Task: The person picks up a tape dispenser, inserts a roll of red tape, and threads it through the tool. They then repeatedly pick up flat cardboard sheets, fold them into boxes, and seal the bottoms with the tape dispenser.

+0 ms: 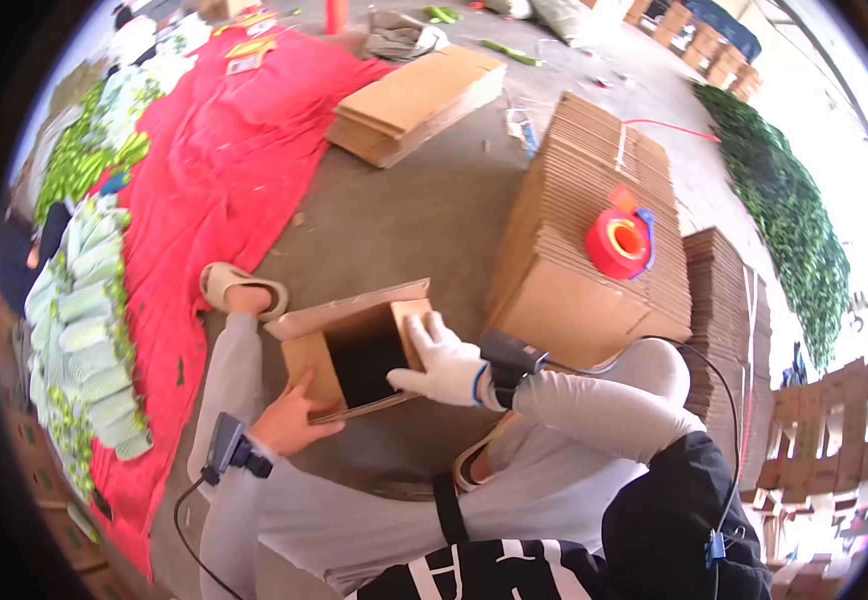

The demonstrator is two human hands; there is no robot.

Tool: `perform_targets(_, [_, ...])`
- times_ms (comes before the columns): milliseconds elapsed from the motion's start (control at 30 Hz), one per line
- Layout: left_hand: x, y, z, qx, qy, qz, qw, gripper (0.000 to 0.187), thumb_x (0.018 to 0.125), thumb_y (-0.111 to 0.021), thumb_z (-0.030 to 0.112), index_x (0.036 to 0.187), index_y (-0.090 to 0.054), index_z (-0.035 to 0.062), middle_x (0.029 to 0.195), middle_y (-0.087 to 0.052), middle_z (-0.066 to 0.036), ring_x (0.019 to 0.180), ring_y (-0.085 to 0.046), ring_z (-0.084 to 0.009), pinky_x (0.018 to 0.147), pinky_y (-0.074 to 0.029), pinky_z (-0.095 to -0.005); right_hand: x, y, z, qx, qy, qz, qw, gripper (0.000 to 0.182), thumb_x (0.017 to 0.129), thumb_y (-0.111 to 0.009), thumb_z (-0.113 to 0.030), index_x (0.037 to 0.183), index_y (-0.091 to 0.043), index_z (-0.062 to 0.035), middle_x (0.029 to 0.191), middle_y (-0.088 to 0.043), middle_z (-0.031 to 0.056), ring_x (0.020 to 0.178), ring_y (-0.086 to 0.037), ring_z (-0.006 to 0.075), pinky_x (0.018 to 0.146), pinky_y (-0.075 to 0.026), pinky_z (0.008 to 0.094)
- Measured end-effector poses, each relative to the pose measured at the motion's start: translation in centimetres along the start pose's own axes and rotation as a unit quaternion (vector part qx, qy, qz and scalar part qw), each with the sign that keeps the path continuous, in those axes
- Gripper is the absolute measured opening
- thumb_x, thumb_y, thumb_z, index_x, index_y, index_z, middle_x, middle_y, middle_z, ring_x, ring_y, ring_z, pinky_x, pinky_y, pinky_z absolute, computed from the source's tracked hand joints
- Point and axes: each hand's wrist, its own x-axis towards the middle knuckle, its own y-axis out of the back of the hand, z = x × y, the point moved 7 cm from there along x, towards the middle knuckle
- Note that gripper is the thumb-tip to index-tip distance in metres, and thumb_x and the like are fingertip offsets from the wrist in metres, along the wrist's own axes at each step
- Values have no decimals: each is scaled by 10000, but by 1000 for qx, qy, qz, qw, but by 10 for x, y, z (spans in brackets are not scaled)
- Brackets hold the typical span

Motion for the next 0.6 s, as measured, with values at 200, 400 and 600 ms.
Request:
perform_targets(200, [3,0,-1,10,-32,-37,999,590,858,-707,565,1264,-730,138,1653,-102,-310,1456,-352,-465,1182,-337,-413,-23,-19,-12,-123,197,-73,970,640,895,-591,-573,1200,-660,-16,1425,-449,181,1362,-421,331,1001,-470,478])
perform_targets(400, [18,28,-20,-41,-53,95,993,514,807,-814,488,1101,-785,68,1305,-628,-300,1017,-719,-319,877,-553,-356,18,-21,12,77,210,-109,969,660,915,-550,-635,1173,-735,-57,1349,-601,255,1259,-558,368,1014,-492,456])
perform_targets(600, [39,1,-90,-462,61,441,767,488,818,-836,157,1259,-667,33,909,-704,-84,712,-594,-100,702,-519,-293,54,8,29,81,-33,-99,991,612,904,-600,-611,896,-760,-19,852,-728,185,845,-696,326,811,-534,440])
